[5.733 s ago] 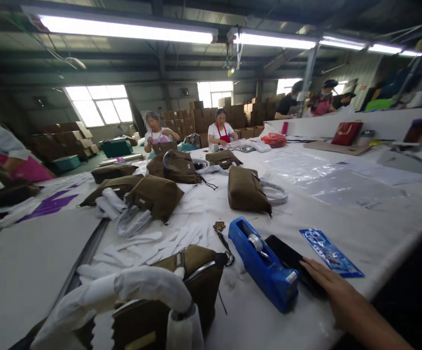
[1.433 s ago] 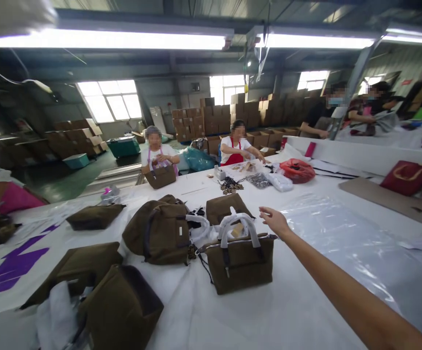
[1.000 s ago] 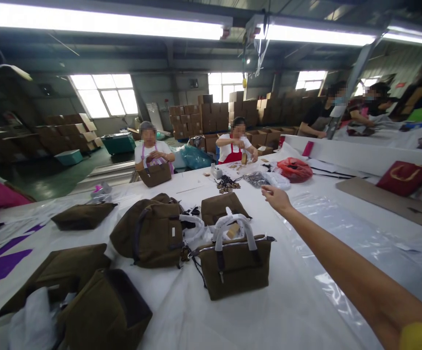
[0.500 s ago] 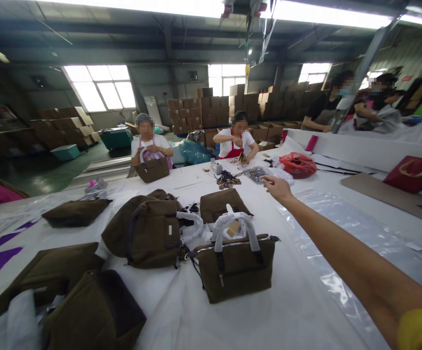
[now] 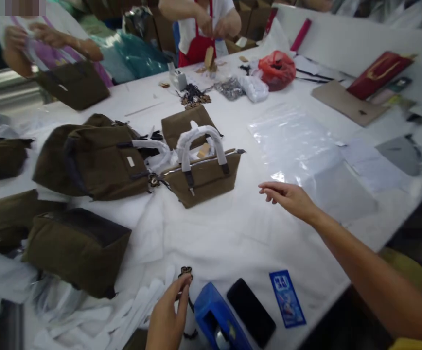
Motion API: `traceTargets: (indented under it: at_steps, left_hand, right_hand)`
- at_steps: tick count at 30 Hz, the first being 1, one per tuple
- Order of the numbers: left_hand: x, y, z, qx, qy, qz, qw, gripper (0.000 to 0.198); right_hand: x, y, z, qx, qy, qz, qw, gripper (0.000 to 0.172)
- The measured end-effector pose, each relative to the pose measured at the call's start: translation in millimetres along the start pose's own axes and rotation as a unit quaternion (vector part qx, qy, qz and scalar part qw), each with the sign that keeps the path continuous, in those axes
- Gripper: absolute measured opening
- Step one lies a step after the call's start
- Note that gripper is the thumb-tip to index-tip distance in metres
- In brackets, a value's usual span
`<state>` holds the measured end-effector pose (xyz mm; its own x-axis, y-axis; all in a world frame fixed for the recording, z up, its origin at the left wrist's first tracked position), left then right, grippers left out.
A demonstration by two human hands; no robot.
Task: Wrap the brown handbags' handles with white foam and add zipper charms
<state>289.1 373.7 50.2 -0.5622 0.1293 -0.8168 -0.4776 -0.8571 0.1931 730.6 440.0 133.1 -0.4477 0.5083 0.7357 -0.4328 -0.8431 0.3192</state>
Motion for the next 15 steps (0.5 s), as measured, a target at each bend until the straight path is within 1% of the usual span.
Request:
traceTargets:
  at_steps: [2,5,7,8,10,11,13,15]
  left_hand:
    - [5,-3,-9.5,0.023,-0.055,-0.035,0.998,0.042]
    - [14,2,-21.5,0.078,-0.115,-0.081,0.987,0.044]
    - [18,6,-25.3,0.104,-0.137,-0.098,0.98,0.045]
    - [19,7,-26.1,0.112,-0.144,-0.103,0.978,0.045]
    - [18,8,-25.9,0.111,-0.155,-0.107,0.976,0.044]
    - [16,8,-25.2,0.104,-0.161,-0.11,0.975,0.044]
    - [12,7,-24.0,0.085,-0.155,-0.113,0.978,0.044]
    - [10,3,-24.9,0.066,-0.113,-0.107,0.986,0.04]
  right_hand:
    - [-52,40,19,0.0,0.03,-0.059,0.998,0.037]
    - [-119,91,50,-0.034,0.063,-0.135,0.988,0.038]
    - [-151,116,65,-0.056,0.079,-0.166,0.981,0.037]
    - [-162,124,69,-0.063,0.084,-0.172,0.98,0.036]
    - [-172,130,70,-0.068,0.086,-0.163,0.981,0.033]
    - [-171,127,68,-0.069,0.084,-0.147,0.983,0.033]
    - [-154,110,60,-0.069,0.074,-0.097,0.99,0.033]
    - [-120,80,53,-0.081,0.063,-0.032,0.994,0.035]
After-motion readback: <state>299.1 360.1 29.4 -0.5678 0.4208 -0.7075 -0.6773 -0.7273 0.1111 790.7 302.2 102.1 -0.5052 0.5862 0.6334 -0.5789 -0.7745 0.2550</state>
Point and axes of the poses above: each hand's wrist, its own y-axis away from the middle knuckle, its own z-axis out of the back of the hand, x = y × z, the point moved 3 cm from there along -y, towards the middle knuckle, and after that the axes turned 15 degrees about -z, right-handed, at the moved point
